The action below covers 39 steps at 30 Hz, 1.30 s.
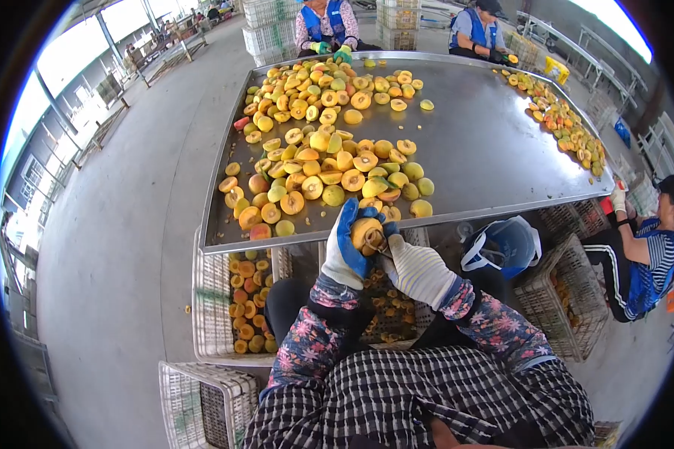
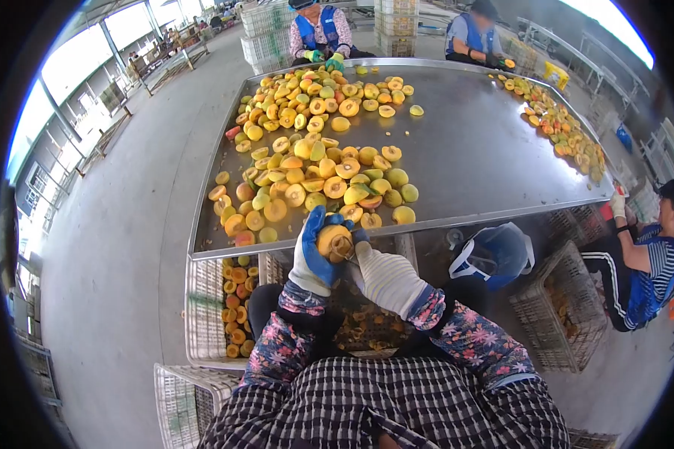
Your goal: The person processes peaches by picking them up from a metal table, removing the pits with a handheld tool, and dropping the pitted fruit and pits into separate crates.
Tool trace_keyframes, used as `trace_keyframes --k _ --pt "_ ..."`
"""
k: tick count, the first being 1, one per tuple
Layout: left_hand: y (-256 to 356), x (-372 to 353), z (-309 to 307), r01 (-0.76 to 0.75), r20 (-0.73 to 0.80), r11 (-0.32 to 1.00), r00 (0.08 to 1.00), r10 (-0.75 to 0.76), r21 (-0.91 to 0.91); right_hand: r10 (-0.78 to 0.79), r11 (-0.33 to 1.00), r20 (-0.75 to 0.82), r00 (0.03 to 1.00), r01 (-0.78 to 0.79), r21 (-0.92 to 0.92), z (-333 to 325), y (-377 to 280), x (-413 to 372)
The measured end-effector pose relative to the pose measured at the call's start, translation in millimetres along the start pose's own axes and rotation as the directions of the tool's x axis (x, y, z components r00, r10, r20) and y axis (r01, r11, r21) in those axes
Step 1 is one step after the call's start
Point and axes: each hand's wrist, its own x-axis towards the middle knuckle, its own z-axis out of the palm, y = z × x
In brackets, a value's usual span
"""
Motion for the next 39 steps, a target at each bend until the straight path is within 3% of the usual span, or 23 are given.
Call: trace_keyframes --k 3,6,7,10,11,12,13,14,15,16,17,20,21,22,23,25,26,30,33,34,36,37,39 --pt "-6 -7 17 -0.018 -0.034 0.999 0.999 0.017 -0.038 0.047 0.982 -0.021 0.999 -0.042 0.185 18 8 0" --pt "-9 -5 9 -0.092 0.002 0.996 0.996 0.092 0.003 -0.004 0.817 -0.065 0.998 0.04 0.576 23 12 6" --pt "-12 -1 -5 -0.141 0.055 0.986 0.989 0.136 0.087 -0.053 0.794 -0.113 0.992 0.11 0.597 26 16 4" --pt "-22 -4 -12 -0.362 0.11 0.821 0.93 0.351 0.442 0.032 0.961 0.129 0.991 -0.066 0.267 4 17 4" --pt "-21 -7 -9 -0.306 0.037 0.883 0.949 0.313 0.355 0.102 0.979 0.216 0.971 -0.136 0.152 -15 2 8" --pt "-19 -10 -5 -0.252 -0.032 0.932 0.963 0.269 0.261 0.045 0.976 0.14 0.989 -0.073 0.204 -4 8 5" --pt "-27 -11 -2 -0.415 0.002 0.847 0.898 0.439 0.331 -0.014 0.968 0.061 0.998 -0.002 0.252 18 19 1" --pt "-25 -12 1 -0.416 0.021 0.839 0.899 0.438 0.351 -0.07 0.952 -0.021 0.997 0.073 0.296 37 27 -1" --pt "-22 -15 5 -0.412 0.036 0.831 0.902 0.43 0.373 -0.001 0.717 0.115 0.993 -0.079 0.693 48 27 -2" --pt "-21 -18 8 -0.404 0.053 0.824 0.907 0.419 0.398 -0.01 0.713 0.176 0.984 -0.117 0.692 42 24 -3" --pt "-20 -19 8 -0.475 0.139 0.682 0.862 0.488 0.556 -0.018 0.708 0.232 0.972 -0.152 0.69 25 19 -2" --pt "1 -2 -10 -0.299 0.267 0.739 0.949 0.165 0.603 -0.058 0.758 0.223 0.973 -0.102 0.644 5 11 -3" --pt "3 2 -14 -0.076 0.163 0.871 0.987 -0.005 0.485 -0.07 0.736 0.219 0.973 -0.098 0.669 10 16 -5" --pt "6 0 -6 -0.078 0.167 0.821 0.986 -0.022 0.565 -0.082 0.715 0.215 0.973 -0.093 0.692 13 15 -6" --pt "9 -2 2 -0.084 0.173 0.765 0.984 -0.036 0.639 -0.104 0.692 0.016 0.994 0.061 0.719 16 11 -8" --pt "6 1 -2 -0.227 0.295 0.65 0.955 0.005 0.725 0.048 0.365 0.456 0.889 -0.441 0.82 -5 4 -13" --pt "2 -1 -2 -0.156 0.228 0.747 0.974 0.005 0.647 0.047 0.154 0.661 0.749 -0.659 0.736 -13 -2 -16" --pt "-14 -5 13 0.021 0.032 0.944 0.999 -0.034 0.329 -0.144 -0.307 0.646 0.75 -0.655 0.691 -1 4 -24" --pt "-24 -1 12 0.11 0.009 0.973 0.993 -0.115 0.204 -0.121 -0.346 0.644 0.756 -0.64 0.686 2 11 -30" --pt "-26 1 7 -0.008 0.003 0.892 1.0 0.008 0.453 -0.113 -0.357 0.645 0.756 -0.637 0.683 4 12 -32" --pt "-25 6 -9 -0.208 0.094 0.51 0.966 0.241 0.835 -0.116 -0.301 0.631 0.767 -0.632 0.714 0 14 -42" --pt "-15 1 -1 -0.025 -0.107 0.422 0.952 0.285 0.906 -0.119 -0.272 0.623 0.773 -0.629 0.728 -1 17 -47" --pt "20 -3 -13 -0.058 -0.107 0.368 0.904 0.414 0.928 -0.041 -0.065 0.639 0.768 -0.641 0.765 -1 23 -56"
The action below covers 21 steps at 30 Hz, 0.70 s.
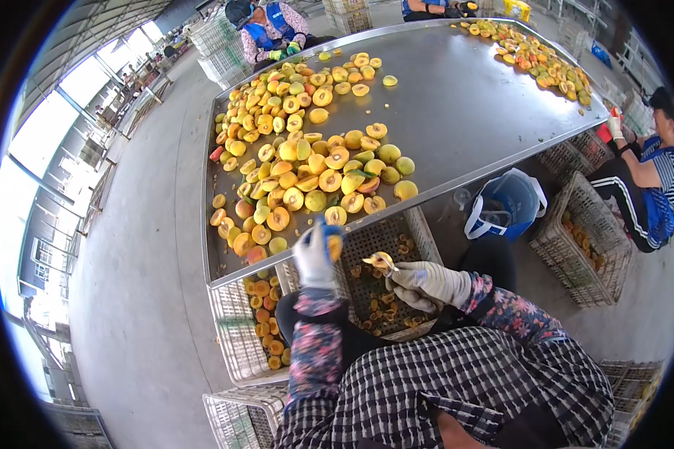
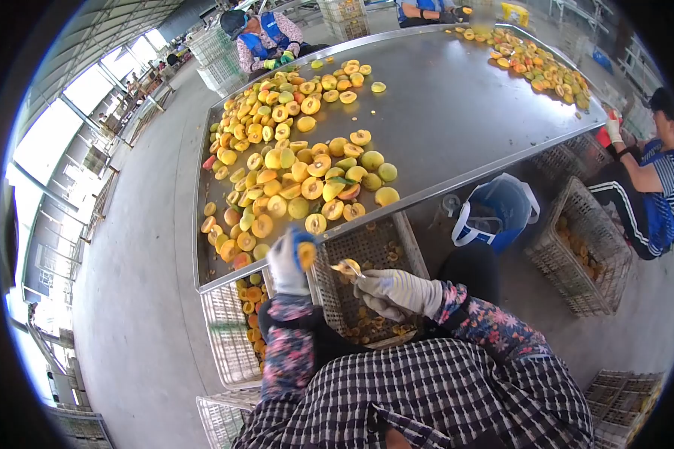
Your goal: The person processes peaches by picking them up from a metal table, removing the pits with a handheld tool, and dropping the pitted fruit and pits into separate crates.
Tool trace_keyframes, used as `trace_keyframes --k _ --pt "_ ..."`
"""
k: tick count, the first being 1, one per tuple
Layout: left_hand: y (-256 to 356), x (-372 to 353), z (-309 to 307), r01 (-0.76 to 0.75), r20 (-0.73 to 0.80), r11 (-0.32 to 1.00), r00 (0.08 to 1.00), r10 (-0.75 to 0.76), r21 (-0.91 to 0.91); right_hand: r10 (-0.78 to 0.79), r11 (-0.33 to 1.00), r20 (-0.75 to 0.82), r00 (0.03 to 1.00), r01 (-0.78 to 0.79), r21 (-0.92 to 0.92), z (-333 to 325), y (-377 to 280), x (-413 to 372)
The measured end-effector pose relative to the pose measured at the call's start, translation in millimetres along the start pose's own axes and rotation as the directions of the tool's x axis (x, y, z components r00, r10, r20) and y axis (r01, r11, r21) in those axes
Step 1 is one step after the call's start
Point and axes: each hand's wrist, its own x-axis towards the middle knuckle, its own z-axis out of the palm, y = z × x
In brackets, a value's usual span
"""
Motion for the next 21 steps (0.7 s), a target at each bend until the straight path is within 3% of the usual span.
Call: trace_keyframes --k 2,3,4,5,6,7,9,10,12,13,14,15,17,19,21 --pt "6 10 -43 0.032 -0.061 0.998 0.998 -0.029 0.046 -0.054 0.955 -0.012 0.998 0.048 -0.291 -25 28 4" --pt "8 17 -74 -0.011 -0.042 0.897 0.999 0.033 0.442 -0.045 0.804 -0.062 0.997 -0.001 -0.595 -32 42 6" --pt "1 26 -103 0.031 -0.067 0.741 0.998 0.019 0.67 -0.056 0.554 -0.111 0.992 -0.062 -0.83 -36 52 9" --pt "16 28 -116 0.052 -0.057 0.407 0.998 0.0 0.912 -0.085 0.238 -0.156 0.984 -0.132 -0.962 -38 56 10" --pt "5 35 -127 -0.026 -0.017 0.283 0.989 0.149 0.959 0.063 0.218 -0.198 0.978 -0.207 -0.954 -34 50 9" --pt "-7 43 -133 -0.087 0.041 0.143 0.956 0.291 0.986 0.076 0.207 -0.198 0.977 -0.21 -0.956 -35 48 12" --pt "0 64 -104 -0.243 0.16 0.424 0.962 0.223 0.873 0.109 0.19 -0.2 0.974 -0.218 -0.957 -34 49 15" --pt "3 72 -77 -0.247 0.177 0.475 0.966 0.188 0.844 0.179 0.303 -0.262 0.948 -0.306 -0.902 -43 61 28" --pt "5 87 -20 -0.391 0.33 0.544 0.92 0.212 0.742 0.112 0.346 -0.243 0.964 -0.267 -0.899 -50 67 31" --pt "5 90 12 -0.398 0.342 0.523 0.917 0.206 0.754 0.041 0.307 -0.163 0.986 -0.167 -0.937 -63 86 37" --pt "-2 103 34 -0.388 0.39 0.587 0.912 0.129 0.711 -0.031 0.255 -0.081 0.996 -0.07 -0.964 -76 105 43" --pt "-14 114 57 -0.416 0.412 0.583 0.899 0.147 0.698 0.055 0.161 -0.041 0.998 -0.049 -0.986 -77 102 43" --pt "-35 135 96 -0.307 0.335 0.526 0.941 0.046 0.793 0.237 -0.022 0.014 0.971 0.02 -1.0 -68 80 40" --pt "-46 140 117 -0.173 0.184 0.522 0.982 0.031 0.835 0.209 0.242 -0.165 0.964 -0.214 -0.946 -47 42 24" --pt "-53 145 126 -0.13 0.126 0.537 0.991 0.044 0.833 0.087 0.307 -0.195 0.977 -0.213 -0.928 -46 41 21"
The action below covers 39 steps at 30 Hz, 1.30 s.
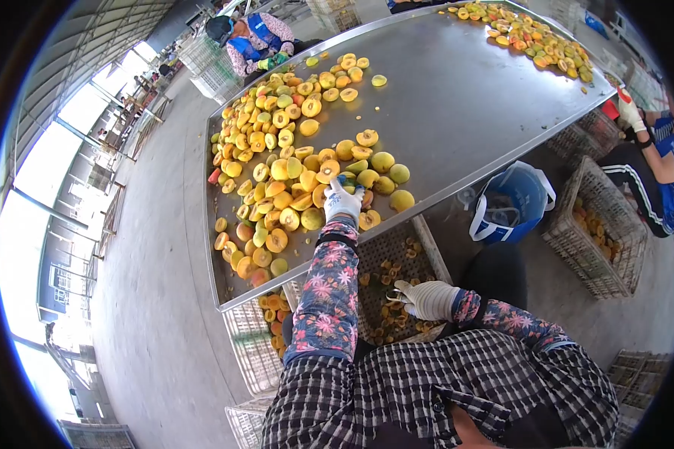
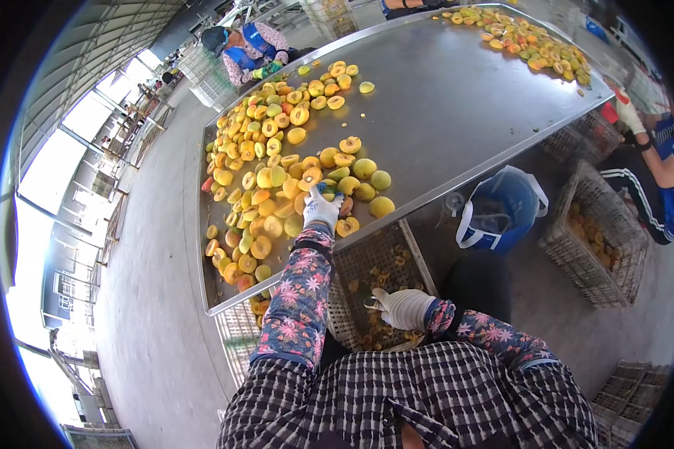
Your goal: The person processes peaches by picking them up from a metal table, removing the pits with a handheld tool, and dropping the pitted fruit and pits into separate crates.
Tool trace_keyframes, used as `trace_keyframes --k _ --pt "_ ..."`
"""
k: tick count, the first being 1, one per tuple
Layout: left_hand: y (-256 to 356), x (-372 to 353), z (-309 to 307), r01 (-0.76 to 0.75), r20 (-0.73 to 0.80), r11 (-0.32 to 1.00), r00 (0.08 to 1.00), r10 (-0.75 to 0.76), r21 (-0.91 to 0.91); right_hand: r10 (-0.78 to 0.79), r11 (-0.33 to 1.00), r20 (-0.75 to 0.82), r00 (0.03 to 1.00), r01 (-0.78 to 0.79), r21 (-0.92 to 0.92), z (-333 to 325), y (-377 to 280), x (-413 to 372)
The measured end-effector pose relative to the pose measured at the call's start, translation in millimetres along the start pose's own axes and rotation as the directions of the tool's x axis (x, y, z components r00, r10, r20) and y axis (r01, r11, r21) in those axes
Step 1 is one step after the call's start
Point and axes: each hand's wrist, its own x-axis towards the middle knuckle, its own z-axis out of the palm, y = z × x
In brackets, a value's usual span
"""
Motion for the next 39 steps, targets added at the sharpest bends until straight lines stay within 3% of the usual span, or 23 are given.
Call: trace_keyframes --k 1,2,4,5,6,8,10,12,14,15,17,19,21,22,24,25,27,30,33,36,37,39 --pt "-2 3 7 0.022 -0.019 1.0 1.0 -0.022 -0.007 -0.014 0.999 -0.062 0.998 0.017 0.041 6 7 4" --pt "-18 13 18 0.01 -0.019 0.977 1.0 -0.014 -0.214 -0.026 0.998 -0.099 0.995 0.032 0.054 6 9 2" --pt "-59 37 36 -0.011 -0.026 0.809 1.0 -0.005 -0.587 -0.057 0.994 -0.17 0.984 0.071 0.08 5 8 1" --pt "-44 13 3 0.089 0.087 0.436 0.996 -0.023 -0.895 -0.05 0.993 -0.189 0.981 0.068 0.092 2 5 -1" --pt "-53 5 -16 0.16 0.172 0.158 0.983 0.063 -0.974 -0.046 0.992 -0.206 0.978 0.068 0.103 -2 1 -4" --pt "-51 -32 -59 0.284 0.282 -0.226 0.958 0.042 -0.932 -0.063 0.987 -0.273 0.96 0.1 0.123 -4 -4 -1" --pt "-51 -74 -91 0.376 0.291 -0.455 0.924 0.249 -0.807 -0.098 0.979 -0.366 0.925 0.156 0.133 -2 -3 2" --pt "-47 -109 -107 0.376 0.228 -0.483 0.913 0.338 -0.791 -0.155 0.946 -0.502 0.851 0.274 0.174 -8 -13 1" --pt "-47 -130 -110 0.384 0.276 -0.485 0.919 0.28 -0.786 -0.165 0.901 -0.602 0.781 0.368 0.23 -25 -32 -3" --pt "-43 -139 -107 0.38 0.305 -0.547 0.925 0.226 -0.746 -0.203 0.892 -0.663 0.721 0.415 0.178 -31 -41 0" --pt "-44 -150 -103 0.393 0.321 -0.517 0.92 0.226 -0.76 -0.279 0.885 -0.752 0.596 0.463 0.039 -42 -57 6" --pt "-35 -163 -106 0.394 0.308 -0.46 0.917 0.253 -0.796 -0.321 0.905 -0.757 0.57 0.421 -0.066 -44 -65 15" --pt "-37 -168 -99 0.113 0.094 -0.065 0.966 0.24 -0.992 -0.355 0.919 -0.771 0.528 0.348 -0.185 -44 -72 19" --pt "-38 -169 -100 -0.035 0.007 0.139 0.956 0.293 -0.99 -0.376 0.918 -0.759 0.532 0.325 -0.227 -46 -76 17" --pt "-42 -172 -103 -0.357 -0.167 0.493 0.906 0.388 -0.793 -0.418 0.908 -0.73 0.541 0.284 -0.309 -47 -81 16" --pt "-39 -176 -110 -0.445 -0.198 0.571 0.875 0.442 -0.69 -0.429 0.903 -0.716 0.55 0.275 -0.33 -47 -80 15" --pt "-45 -177 -107 -0.434 -0.187 0.581 0.88 0.436 -0.689 -0.451 0.892 -0.689 0.567 0.257 -0.372 -48 -77 15" --pt "-71 -168 -80 -0.264 -0.093 0.429 0.92 0.38 -0.864 -0.428 0.882 -0.588 0.686 0.174 -0.439 -55 -74 11" --pt "-85 -168 -84 -0.364 -0.071 0.479 0.847 0.526 -0.799 -0.438 0.862 -0.515 0.737 0.181 -0.474 -57 -64 14" --pt "-86 -167 -101 -0.468 0.018 0.591 0.775 0.632 -0.657 -0.31 0.892 -0.415 0.855 0.111 -0.438 -63 -74 3" --pt "-89 -163 -101 -0.511 0.035 0.616 0.753 0.658 -0.599 -0.335 0.91 -0.457 0.824 0.157 -0.384 -58 -71 5" --pt "-71 -165 -112 -0.461 -0.059 0.574 0.811 0.582 -0.677 -0.378 0.923 -0.552 0.744 0.256 -0.287 -48 -64 14"
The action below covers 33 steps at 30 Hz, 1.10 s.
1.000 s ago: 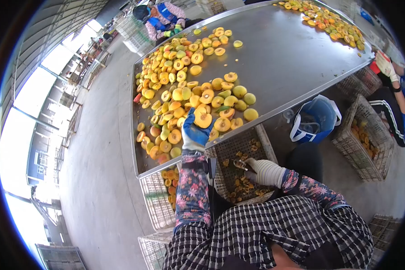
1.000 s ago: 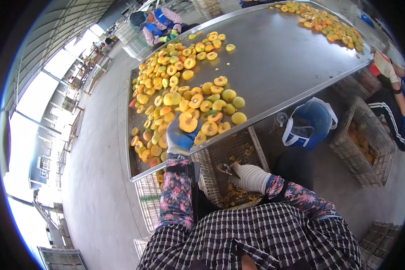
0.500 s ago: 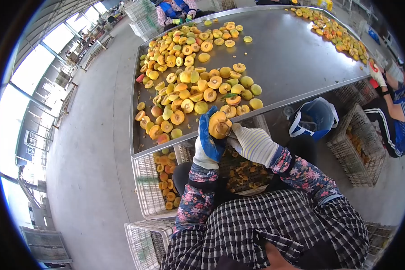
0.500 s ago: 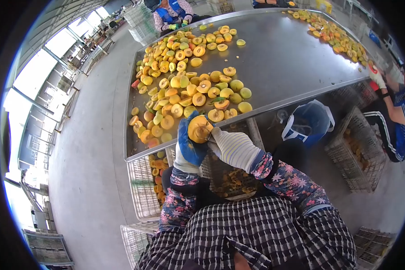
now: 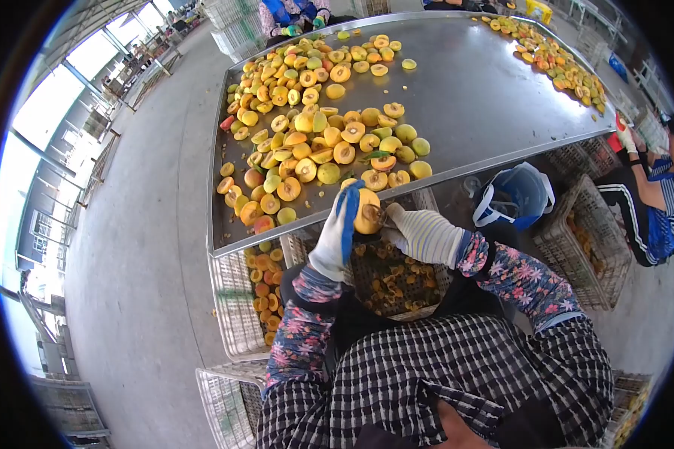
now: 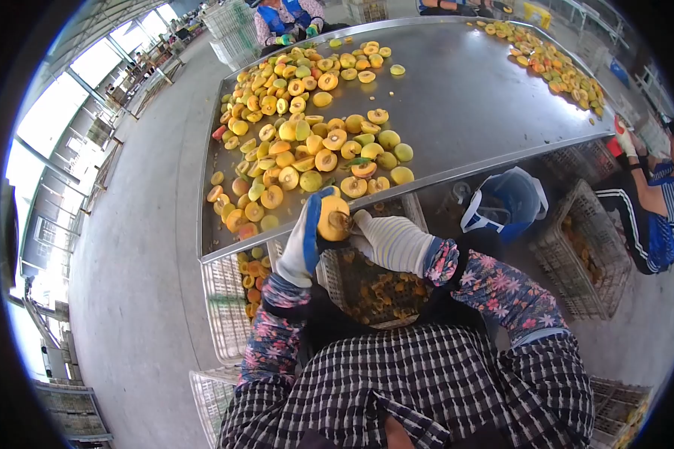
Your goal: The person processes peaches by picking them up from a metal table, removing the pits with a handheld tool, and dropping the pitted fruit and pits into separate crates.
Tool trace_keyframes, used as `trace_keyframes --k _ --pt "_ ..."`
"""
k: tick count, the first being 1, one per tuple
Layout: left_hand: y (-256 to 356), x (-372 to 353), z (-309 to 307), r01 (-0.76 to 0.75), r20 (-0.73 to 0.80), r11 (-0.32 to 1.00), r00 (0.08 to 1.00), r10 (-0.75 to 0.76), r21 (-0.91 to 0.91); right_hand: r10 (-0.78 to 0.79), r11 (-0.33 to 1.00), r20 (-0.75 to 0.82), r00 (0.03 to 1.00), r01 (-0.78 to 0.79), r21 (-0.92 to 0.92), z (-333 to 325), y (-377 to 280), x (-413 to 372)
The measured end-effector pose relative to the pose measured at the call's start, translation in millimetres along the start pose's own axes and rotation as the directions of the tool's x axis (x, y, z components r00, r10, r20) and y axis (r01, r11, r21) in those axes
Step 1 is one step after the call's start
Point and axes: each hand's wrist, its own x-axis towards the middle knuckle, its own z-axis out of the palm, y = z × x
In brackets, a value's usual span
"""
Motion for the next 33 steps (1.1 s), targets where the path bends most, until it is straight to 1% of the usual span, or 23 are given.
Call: trace_keyframes --k 1,3,5,7,8,10,11,12,15,16,17,18,20,21,22,23,24,25,26,27,29,30,33 --pt "19 4 11 0.025 -0.159 0.984 0.986 -0.054 -0.179 -0.031 0.984 -0.082 0.996 0.045 0.17 4 -2 3" --pt "15 3 32 -0.132 -0.361 0.953 0.932 0.027 -0.271 -0.05 0.863 -0.257 0.965 0.171 0.476 15 -7 9" --pt "3 3 43 -0.192 -0.474 0.913 0.881 -0.002 -0.36 -0.028 0.851 -0.077 0.997 0.064 0.521 28 -9 12" --pt "-5 0 39 -0.115 -0.451 0.947 0.892 -0.034 -0.299 0.076 0.899 0.039 0.996 -0.086 0.43 14 -19 3" --pt "-6 0 37 -0.08 -0.445 0.96 0.894 -0.051 -0.27 0.17 0.92 0.16 0.972 -0.215 0.328 0 -28 1" --pt "-2 0 26 0.135 -0.212 0.91 0.949 -0.233 -0.393 0.119 0.948 0.152 0.981 -0.157 0.276 1 -22 -3" --pt "0 2 18 0.248 -0.085 0.868 0.946 -0.312 -0.43 0.092 0.96 0.147 0.985 -0.127 0.25 1 -18 -6" --pt "-22 0 14 0.362 0.047 0.754 0.914 -0.404 -0.549 0.051 0.926 0.109 0.993 -0.088 0.366 6 -13 -8" --pt "-16 5 26 0.26 -0.035 0.588 0.897 -0.441 -0.766 0.017 0.76 -0.061 0.998 0.027 0.649 33 1 -8" --pt "3 2 39 0.119 -0.253 0.699 0.879 -0.404 -0.705 0.105 0.663 0.076 0.992 -0.127 0.738 25 -7 -8" --pt "14 4 54 -0.024 -0.418 0.669 0.797 -0.436 -0.743 0.173 0.541 0.22 0.96 -0.279 0.793 12 -21 -7" --pt "3 2 63 -0.107 -0.494 0.706 0.787 -0.37 -0.7 0.218 0.399 0.365 0.905 -0.424 0.813 4 -28 -7" --pt "4 0 60 -0.104 -0.445 0.678 0.824 -0.351 -0.728 0.196 0.341 0.439 0.877 -0.481 0.808 7 -29 -7" --pt "4 -3 50 -0.015 -0.316 0.612 0.866 -0.388 -0.791 0.184 0.31 0.476 0.86 -0.51 0.802 8 -29 -7" --pt "8 -4 40 0.08 -0.182 0.537 0.89 -0.417 -0.839 0.188 0.422 0.505 0.842 -0.534 0.733 -3 -32 -5" --pt "3 -4 34 0.172 -0.079 0.483 0.887 -0.456 -0.858 0.079 0.591 0.25 0.965 -0.248 0.768 15 -20 -3" --pt "-4 -1 28 0.264 0.026 0.425 0.872 -0.489 -0.866 -0.077 0.706 -0.007 0.997 0.059 0.705 46 1 0" --pt "-10 0 26 0.356 0.133 0.364 0.847 -0.515 -0.861 -0.261 0.756 -0.24 0.935 0.352 0.552 65 12 0" --pt "-11 4 27 0.369 0.115 0.389 0.834 -0.54 -0.844 -0.133 0.669 0.022 0.991 0.073 0.739 41 -2 -6" --pt "-10 4 27 0.373 0.105 0.439 0.846 -0.522 -0.818 0.007 0.539 0.282 0.96 -0.241 0.807 15 -17 -11" --pt "-2 5 28 0.361 0.078 0.535 0.874 -0.48 -0.764 0.057 0.152 0.607 0.793 -0.608 0.78 -1 -26 -13" --pt "2 5 27 0.369 0.104 0.471 0.861 -0.498 -0.801 0.047 0.046 0.622 0.782 -0.624 0.78 1 -28 -14" --pt "8 9 31 0.367 0.168 0.27 0.815 -0.554 -0.89 -0.112 -0.332 0.599 0.793 -0.598 0.729 11 -19 -19"
